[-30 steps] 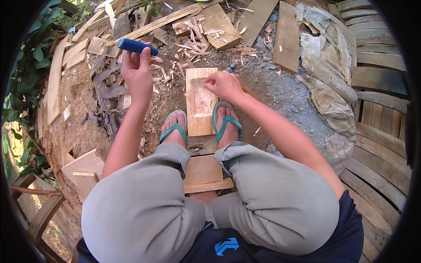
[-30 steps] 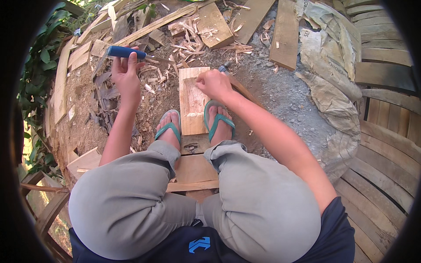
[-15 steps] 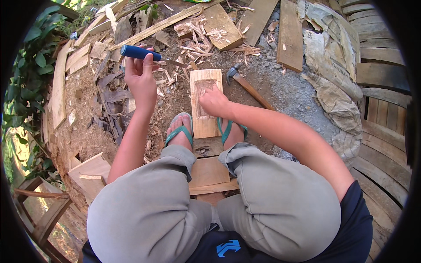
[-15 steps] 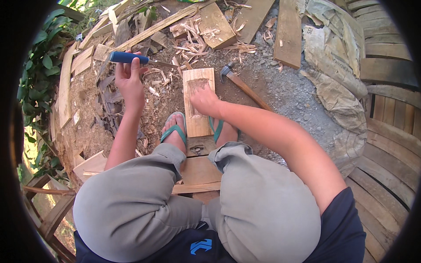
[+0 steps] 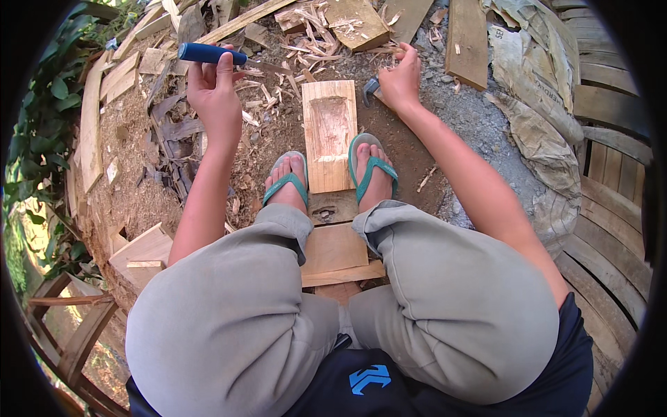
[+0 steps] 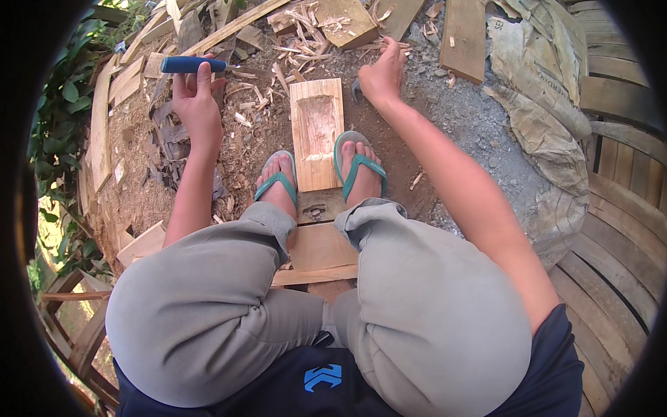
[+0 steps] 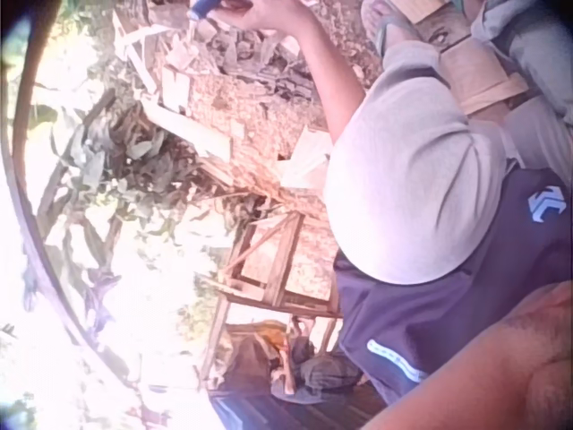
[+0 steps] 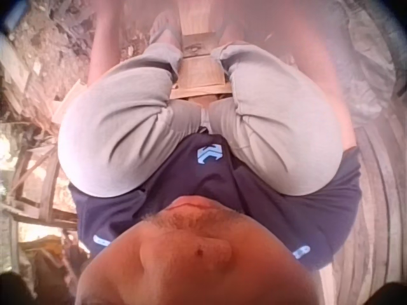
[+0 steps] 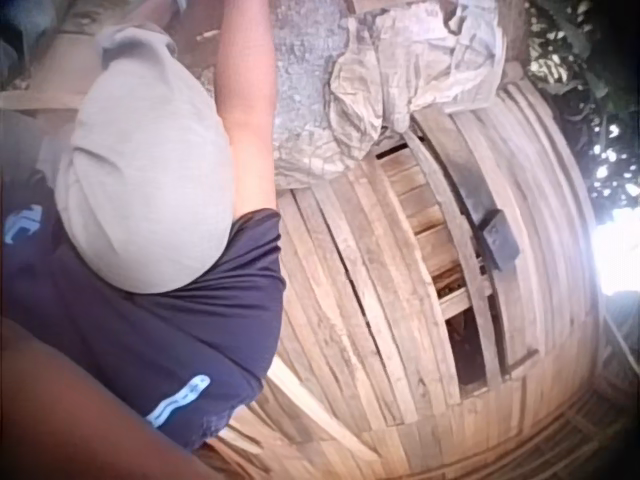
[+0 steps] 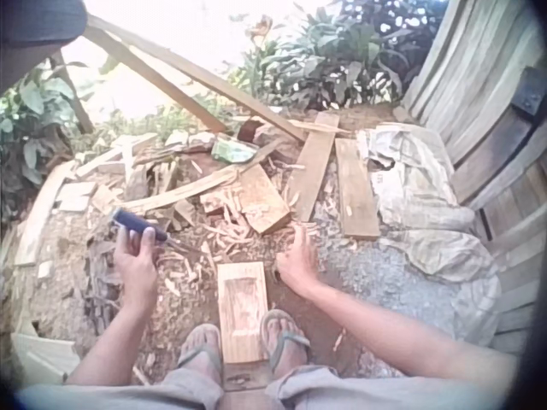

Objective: The person chisels a rectangular groove into a piece of wood, using a hammer to strike the chisel and clearing out wood shavings by hand.

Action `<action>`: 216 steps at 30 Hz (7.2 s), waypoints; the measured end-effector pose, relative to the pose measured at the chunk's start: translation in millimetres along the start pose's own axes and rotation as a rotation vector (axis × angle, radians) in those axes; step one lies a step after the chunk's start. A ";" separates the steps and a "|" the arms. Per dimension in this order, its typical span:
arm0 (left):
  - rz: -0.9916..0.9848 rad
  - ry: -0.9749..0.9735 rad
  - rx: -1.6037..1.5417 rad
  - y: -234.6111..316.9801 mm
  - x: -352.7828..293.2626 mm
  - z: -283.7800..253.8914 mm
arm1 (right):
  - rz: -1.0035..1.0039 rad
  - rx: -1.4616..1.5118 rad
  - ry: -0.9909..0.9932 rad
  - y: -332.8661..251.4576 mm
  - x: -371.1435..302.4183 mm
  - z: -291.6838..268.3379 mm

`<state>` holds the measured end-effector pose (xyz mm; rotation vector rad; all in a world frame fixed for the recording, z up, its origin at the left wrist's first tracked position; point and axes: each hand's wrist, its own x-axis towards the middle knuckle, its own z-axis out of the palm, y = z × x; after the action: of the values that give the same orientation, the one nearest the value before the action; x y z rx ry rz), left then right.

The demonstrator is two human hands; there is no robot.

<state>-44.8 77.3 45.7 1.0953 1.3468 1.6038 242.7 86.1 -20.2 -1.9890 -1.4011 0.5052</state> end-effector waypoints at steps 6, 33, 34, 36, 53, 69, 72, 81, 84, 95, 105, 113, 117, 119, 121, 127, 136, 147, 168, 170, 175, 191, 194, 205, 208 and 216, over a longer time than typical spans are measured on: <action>0.003 -0.012 -0.010 -3.6 -4.2 -3.4 | -0.488 -0.413 -0.817 -10.4 -63.6 14.0; -0.026 0.019 -0.003 -3.8 -10.5 8.1 | -0.138 0.064 -0.088 15.8 9.6 -4.9; -0.038 0.020 -0.009 -5.6 -10.1 5.8 | -0.156 0.061 -0.126 14.2 12.4 -2.1; -0.014 0.052 -0.088 -18.6 -7.3 0.7 | -0.214 0.091 -0.433 3.3 -10.0 5.6; 0.000 0.027 -0.112 -15.5 -6.3 0.8 | -0.626 -0.527 -1.015 5.0 -119.7 4.1; 0.004 0.042 -0.039 -16.5 -5.5 0.9 | -0.551 -0.131 -0.486 -7.9 -92.6 10.6; -0.052 0.035 -0.071 -9.8 -9.6 4.2 | -0.604 -0.300 -0.884 -14.7 -118.6 16.4; 0.084 -0.108 0.007 -21.7 -7.2 -5.5 | -0.653 -0.130 -0.839 7.0 -129.5 42.0; 0.094 -0.117 -0.005 -23.6 -7.5 -3.5 | -0.450 -0.031 -0.850 5.9 -117.8 46.5; 0.043 -0.113 0.033 -17.2 -13.6 -1.3 | -0.299 -0.394 -0.645 -4.9 -42.4 7.9; 0.030 -0.111 0.004 -13.1 -18.6 4.7 | -0.378 -0.586 -0.728 -7.7 -66.5 61.3; 0.041 -0.105 -0.003 -15.1 -15.0 -3.8 | -0.404 -0.539 -0.702 -11.8 -71.6 60.3; 0.063 -0.122 -0.051 -18.6 -14.2 -2.6 | -0.716 -0.467 -0.403 3.4 -70.4 60.3; 0.040 -0.058 -0.049 -22.1 -14.9 3.2 | -0.895 -0.461 -0.395 7.1 -64.1 52.7; 0.001 -0.013 -0.101 -25.1 -12.5 -1.3 | -1.019 -0.469 -0.373 6.7 -59.3 53.8; -0.080 -0.019 -0.125 -15.8 -15.2 1.2 | -1.278 -0.511 -0.427 16.0 -47.0 56.5; -0.073 -0.010 -0.121 -16.6 -14.7 0.7 | -1.484 -0.475 -0.553 22.6 -29.8 49.8; -0.077 -0.015 -0.109 -19.9 -17.6 0.2 | -1.382 -0.340 -0.498 20.9 -20.3 46.8; -0.210 -0.429 0.019 -62.8 -63.9 32.5 | -0.110 -0.566 -0.745 122.4 -31.4 -87.2; -0.218 -0.439 0.026 -62.2 -65.1 31.8 | -0.011 -0.583 -0.740 113.9 -31.9 -84.3; -0.190 -0.476 0.070 -59.7 -67.3 36.0 | 0.144 -0.583 -0.636 107.3 -21.3 -82.0; -0.208 -0.430 -0.042 -76.7 -65.6 35.4 | 0.177 -0.054 -0.770 2.5 -8.6 -145.4; -0.267 -0.403 -0.065 -78.4 -67.2 38.1 | 0.181 -0.064 -0.790 -8.4 -11.9 -142.5; -0.197 -0.422 -0.025 -86.7 -59.5 40.9 | 0.178 0.001 -0.794 -12.9 -17.6 -135.7; -0.174 -0.417 -0.008 -78.2 -61.6 48.6 | 0.186 -0.025 -0.821 -4.8 -10.2 -139.0; -0.162 -0.378 -0.068 -74.2 -59.9 52.9 | 0.144 0.027 -0.809 -28.6 -8.4 -144.2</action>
<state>27.2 51.1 -31.8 1.1488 1.0909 1.2410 311.8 43.8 102.7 -1.9473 -1.6741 1.5059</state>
